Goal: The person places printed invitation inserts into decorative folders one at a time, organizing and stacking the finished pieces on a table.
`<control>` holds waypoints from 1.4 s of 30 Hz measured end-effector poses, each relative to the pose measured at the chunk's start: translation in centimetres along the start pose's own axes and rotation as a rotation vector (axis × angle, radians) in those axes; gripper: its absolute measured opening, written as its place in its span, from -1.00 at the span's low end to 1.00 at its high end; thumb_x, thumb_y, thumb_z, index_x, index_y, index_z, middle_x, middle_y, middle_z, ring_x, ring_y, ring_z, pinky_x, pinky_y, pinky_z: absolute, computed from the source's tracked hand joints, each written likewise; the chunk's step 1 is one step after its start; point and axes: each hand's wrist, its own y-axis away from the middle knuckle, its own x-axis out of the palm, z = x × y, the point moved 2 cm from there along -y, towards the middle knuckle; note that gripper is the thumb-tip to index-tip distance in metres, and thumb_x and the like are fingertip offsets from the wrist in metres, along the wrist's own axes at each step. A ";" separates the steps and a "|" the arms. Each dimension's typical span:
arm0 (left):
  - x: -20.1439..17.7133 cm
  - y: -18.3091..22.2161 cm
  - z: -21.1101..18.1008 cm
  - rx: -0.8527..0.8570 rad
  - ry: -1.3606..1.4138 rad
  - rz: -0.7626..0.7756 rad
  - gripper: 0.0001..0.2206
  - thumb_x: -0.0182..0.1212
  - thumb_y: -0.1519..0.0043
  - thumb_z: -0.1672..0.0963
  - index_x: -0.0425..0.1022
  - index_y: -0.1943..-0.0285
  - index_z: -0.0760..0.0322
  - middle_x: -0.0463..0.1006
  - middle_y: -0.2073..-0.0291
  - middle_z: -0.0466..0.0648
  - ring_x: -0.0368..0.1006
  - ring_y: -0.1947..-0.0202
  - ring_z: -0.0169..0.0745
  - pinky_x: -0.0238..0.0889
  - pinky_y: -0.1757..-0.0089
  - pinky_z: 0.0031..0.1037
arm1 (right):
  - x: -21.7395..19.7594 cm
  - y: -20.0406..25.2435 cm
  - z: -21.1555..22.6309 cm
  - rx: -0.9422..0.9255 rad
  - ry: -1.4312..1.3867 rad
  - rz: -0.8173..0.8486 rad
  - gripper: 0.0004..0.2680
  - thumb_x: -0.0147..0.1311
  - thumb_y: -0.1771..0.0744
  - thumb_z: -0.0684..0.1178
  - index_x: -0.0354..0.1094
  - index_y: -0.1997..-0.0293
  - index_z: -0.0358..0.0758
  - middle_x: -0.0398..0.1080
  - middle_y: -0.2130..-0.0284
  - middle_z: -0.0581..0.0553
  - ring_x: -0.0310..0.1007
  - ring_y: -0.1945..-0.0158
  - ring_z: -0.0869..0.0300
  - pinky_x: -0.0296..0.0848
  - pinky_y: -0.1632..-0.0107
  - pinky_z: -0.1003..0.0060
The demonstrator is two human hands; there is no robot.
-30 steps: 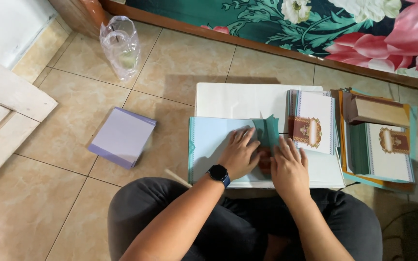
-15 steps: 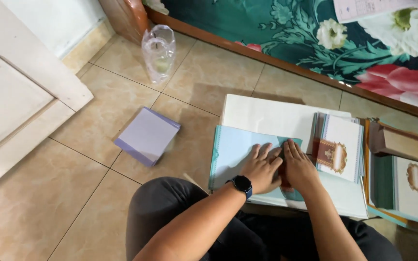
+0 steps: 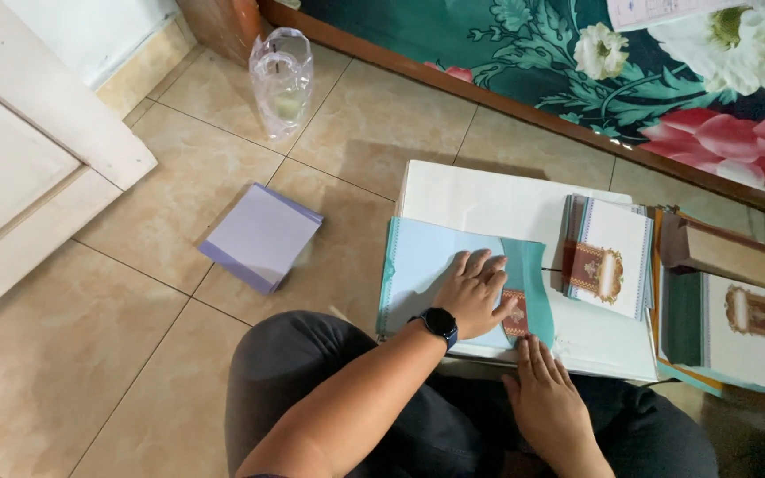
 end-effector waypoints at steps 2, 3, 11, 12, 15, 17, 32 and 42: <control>0.6 0.2 0.2 0.006 -0.031 -0.038 -0.52 -0.05 -0.29 -0.05 0.34 -0.14 0.47 0.30 -0.38 0.19 0.02 -0.47 0.33 -0.26 -0.34 0.17 | -1.9 -1.7 0.1 0.053 -0.165 0.017 -0.59 -0.02 -0.33 0.14 0.26 -0.21 -0.38 0.34 -0.22 -0.29 0.36 -0.31 -0.04 0.45 -0.19 0.11; 0.9 0.1 0.4 0.017 -0.062 -0.070 -0.53 0.04 -0.23 -0.04 0.31 -0.14 0.43 0.28 -0.38 0.15 0.02 -0.46 0.28 -0.27 -0.35 0.16 | -2.8 -2.6 0.0 0.113 -0.333 0.035 -0.68 -0.01 -0.35 0.06 0.39 -0.07 -0.43 0.47 -0.09 -0.30 0.44 -0.24 -0.07 0.50 -0.14 0.10; 0.3 -0.2 0.7 0.016 -0.006 0.019 -0.47 -0.03 -0.28 -0.01 0.19 -0.29 0.51 0.20 -0.41 0.24 -0.03 -0.48 0.30 -0.31 -0.36 0.17 | -3.1 -8.5 -2.3 0.538 -0.652 0.328 -0.70 -0.02 -0.39 0.14 0.45 0.03 -0.33 0.59 0.32 -0.38 0.61 0.22 -0.19 0.53 0.15 0.03; 0.4 -0.4 0.6 0.001 0.009 0.046 -0.47 -0.11 -0.30 -0.02 0.19 -0.30 0.52 0.19 -0.42 0.25 -0.06 -0.49 0.30 -0.33 -0.36 0.18 | -3.1 -8.6 -2.7 0.602 -0.681 0.360 -0.68 0.01 -0.37 0.15 0.48 -0.05 -0.31 0.60 0.23 -0.38 0.60 0.15 -0.20 0.52 0.10 0.03; -1.6 -0.4 -0.3 -0.006 -0.005 -0.100 -0.56 -0.04 -0.29 -0.03 0.32 -0.09 0.48 0.31 -0.31 0.33 0.07 -0.42 0.30 -0.18 -0.32 0.10 | -0.8 -7.8 -2.7 0.504 -0.611 0.167 -0.74 0.12 -0.34 0.08 0.42 0.08 -0.36 0.52 0.21 -0.37 0.52 0.11 -0.17 0.51 0.03 0.02; -0.3 -0.4 -0.1 -0.031 0.025 -0.061 -0.54 -0.06 -0.31 -0.04 0.30 -0.11 0.48 0.25 -0.35 0.38 0.03 -0.45 0.38 -0.20 -0.34 0.14 | 0.0 -7.7 -2.5 0.475 -0.616 0.158 -0.75 0.12 -0.34 0.07 0.42 0.11 -0.38 0.51 0.20 -0.31 0.47 0.06 -0.11 0.50 0.02 0.05; -0.7 -0.8 -0.6 -0.057 0.214 -0.105 -0.67 0.07 -0.29 0.03 0.32 -0.10 0.35 0.36 -0.26 0.22 0.15 -0.39 0.27 -0.12 -0.31 0.09 | -3.4 -7.9 -1.4 0.489 -0.882 0.081 -0.53 0.13 -0.33 -0.08 0.03 -0.34 -0.48 0.45 0.16 -0.51 0.57 0.18 -0.17 0.54 0.20 0.01; -2.2 -1.0 -1.0 -0.083 0.257 -0.043 -0.59 -0.02 -0.32 0.04 0.25 -0.26 0.39 0.38 -0.29 0.28 0.28 -0.32 0.25 -0.14 -0.33 0.10 | -4.7 -8.6 -3.0 0.732 -1.441 0.221 -0.57 -0.07 -0.38 -0.15 0.02 -0.47 -0.34 0.38 -0.07 -0.47 0.38 -0.12 -0.08 0.31 -0.17 0.11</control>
